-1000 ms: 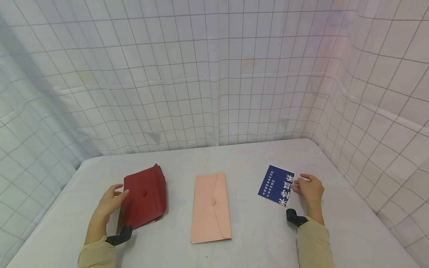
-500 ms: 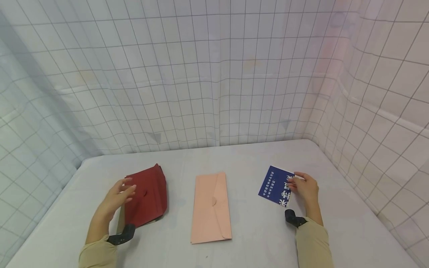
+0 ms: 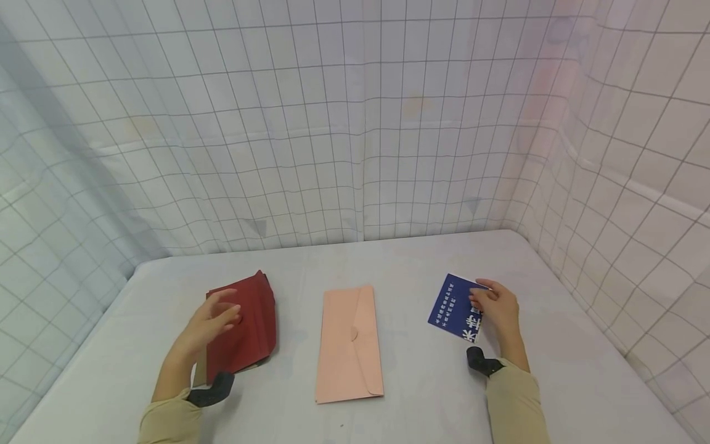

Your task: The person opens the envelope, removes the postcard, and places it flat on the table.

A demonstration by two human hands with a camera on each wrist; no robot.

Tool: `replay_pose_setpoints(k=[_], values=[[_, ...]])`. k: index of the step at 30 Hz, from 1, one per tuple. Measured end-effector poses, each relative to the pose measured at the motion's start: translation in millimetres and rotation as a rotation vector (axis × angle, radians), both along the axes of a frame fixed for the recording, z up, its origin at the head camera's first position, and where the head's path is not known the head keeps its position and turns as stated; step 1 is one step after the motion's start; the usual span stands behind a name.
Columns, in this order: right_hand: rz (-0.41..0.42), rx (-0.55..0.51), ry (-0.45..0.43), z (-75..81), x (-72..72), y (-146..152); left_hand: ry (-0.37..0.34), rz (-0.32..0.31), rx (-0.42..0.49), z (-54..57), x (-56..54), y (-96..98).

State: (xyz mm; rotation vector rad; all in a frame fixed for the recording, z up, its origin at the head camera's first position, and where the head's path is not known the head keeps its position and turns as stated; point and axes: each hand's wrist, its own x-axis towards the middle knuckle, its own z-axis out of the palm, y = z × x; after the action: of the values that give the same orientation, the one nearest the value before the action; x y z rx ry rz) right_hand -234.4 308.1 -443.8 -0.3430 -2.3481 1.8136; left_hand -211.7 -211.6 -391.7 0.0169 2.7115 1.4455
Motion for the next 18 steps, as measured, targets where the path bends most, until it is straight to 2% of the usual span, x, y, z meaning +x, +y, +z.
replay_pose_setpoints(k=[6, 11, 18], values=[[0.027, 0.075, 0.022, -0.4, -1.6, -8, -0.024, 0.001, 0.057, 1.8, 1.1, 10.7], [0.048, 0.117, 0.053, -0.5, -1.9, -14, -0.032, -0.011, 0.049, 1.6, 2.4, 16.0], [0.082, 0.112, 0.091, -0.4, -2.1, -20, -0.029, -0.018, 0.041, 3.4, 2.0, 25.6]])
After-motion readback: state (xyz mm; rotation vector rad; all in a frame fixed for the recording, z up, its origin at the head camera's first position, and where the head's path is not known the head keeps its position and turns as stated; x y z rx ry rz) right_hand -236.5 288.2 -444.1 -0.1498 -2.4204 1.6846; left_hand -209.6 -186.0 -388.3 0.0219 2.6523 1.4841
